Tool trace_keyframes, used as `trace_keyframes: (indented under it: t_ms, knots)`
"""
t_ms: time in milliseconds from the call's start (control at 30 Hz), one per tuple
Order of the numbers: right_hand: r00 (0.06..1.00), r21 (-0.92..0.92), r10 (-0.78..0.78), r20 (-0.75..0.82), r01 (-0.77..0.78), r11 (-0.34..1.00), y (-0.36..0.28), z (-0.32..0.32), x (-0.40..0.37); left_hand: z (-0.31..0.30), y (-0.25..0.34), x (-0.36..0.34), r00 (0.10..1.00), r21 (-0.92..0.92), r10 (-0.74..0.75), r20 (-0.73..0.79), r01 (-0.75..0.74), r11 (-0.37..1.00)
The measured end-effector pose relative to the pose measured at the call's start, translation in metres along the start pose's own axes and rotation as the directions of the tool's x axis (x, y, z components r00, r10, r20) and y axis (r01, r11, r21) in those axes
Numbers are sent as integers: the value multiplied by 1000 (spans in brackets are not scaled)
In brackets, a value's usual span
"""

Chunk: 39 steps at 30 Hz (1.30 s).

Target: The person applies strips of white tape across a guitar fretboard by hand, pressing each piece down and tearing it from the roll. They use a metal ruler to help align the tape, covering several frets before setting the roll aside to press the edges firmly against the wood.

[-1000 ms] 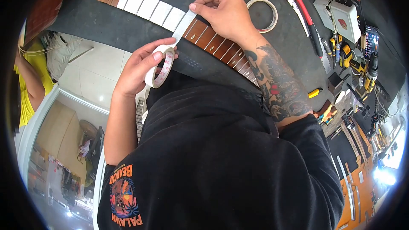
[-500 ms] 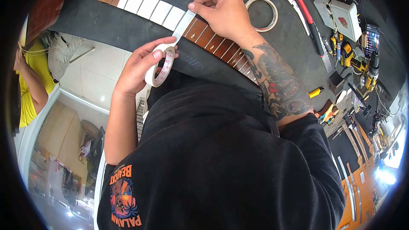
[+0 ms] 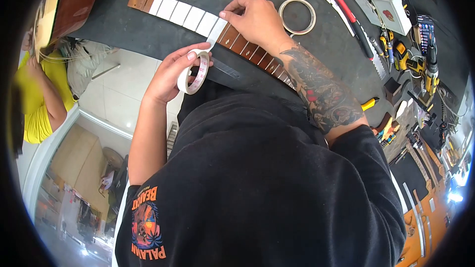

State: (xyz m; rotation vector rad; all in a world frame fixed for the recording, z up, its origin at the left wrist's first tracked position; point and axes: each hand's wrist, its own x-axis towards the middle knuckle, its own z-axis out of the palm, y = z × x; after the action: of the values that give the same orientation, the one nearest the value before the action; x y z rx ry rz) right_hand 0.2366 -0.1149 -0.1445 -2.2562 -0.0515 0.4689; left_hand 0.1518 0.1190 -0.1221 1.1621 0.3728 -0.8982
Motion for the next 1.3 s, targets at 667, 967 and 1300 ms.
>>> trace_keyframes:
  t_ms: [667,967,1300]
  knots:
    - [956,-13,-283,-80,282,959,-1,7,-30,8,6,-3,1000,-37,-5,-6,5,999]
    - [982,-177,-178,63,186,966,-7,15,-24,6,7,-3,1000,4,-24,11,24,1000]
    - [994,-267,-105,-35,92,959,-17,19,-32,5,6,-2,1000,-6,-26,14,26,1000]
